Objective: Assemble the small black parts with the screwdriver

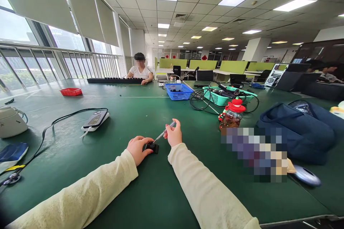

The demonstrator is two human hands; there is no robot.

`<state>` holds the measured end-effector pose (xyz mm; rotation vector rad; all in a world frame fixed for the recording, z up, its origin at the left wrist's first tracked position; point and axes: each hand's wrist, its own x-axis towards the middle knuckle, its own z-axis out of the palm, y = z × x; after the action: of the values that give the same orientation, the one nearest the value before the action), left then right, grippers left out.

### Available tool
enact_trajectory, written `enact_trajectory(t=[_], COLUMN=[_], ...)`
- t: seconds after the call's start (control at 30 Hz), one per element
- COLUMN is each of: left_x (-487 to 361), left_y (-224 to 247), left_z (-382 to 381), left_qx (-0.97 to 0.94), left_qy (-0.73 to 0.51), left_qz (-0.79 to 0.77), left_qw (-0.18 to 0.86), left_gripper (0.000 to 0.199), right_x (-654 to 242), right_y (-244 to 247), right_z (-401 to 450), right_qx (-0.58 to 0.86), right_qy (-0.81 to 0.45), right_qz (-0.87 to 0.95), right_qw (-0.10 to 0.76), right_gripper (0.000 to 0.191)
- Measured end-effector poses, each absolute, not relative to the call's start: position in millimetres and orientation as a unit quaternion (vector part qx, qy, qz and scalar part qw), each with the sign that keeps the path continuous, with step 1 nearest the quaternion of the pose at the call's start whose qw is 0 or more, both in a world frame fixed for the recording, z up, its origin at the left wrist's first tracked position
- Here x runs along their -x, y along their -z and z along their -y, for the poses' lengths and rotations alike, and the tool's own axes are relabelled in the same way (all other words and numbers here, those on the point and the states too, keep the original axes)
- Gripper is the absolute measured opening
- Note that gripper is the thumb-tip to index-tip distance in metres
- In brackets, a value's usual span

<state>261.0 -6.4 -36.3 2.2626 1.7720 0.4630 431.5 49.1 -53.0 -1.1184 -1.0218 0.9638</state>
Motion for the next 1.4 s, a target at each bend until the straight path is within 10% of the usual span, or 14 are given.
enact_trajectory(t=[0.93,1.4], left_x=[-260.5,-260.6], left_y=[39.2,40.9], left_z=[6.3,5.3], left_qx=[-0.794,-0.794], left_qy=[-0.153,-0.163], left_qz=[-0.580,-0.576], left_qw=[0.101,0.107], left_gripper=[0.037,0.035], right_x=[-422.5,-427.2], right_y=[37.9,45.5], right_z=[-20.0,-46.5], right_qx=[0.404,0.462], right_qy=[-0.137,-0.382], right_qz=[0.662,0.495], right_qw=[0.616,0.630], right_gripper=[0.038,0.055])
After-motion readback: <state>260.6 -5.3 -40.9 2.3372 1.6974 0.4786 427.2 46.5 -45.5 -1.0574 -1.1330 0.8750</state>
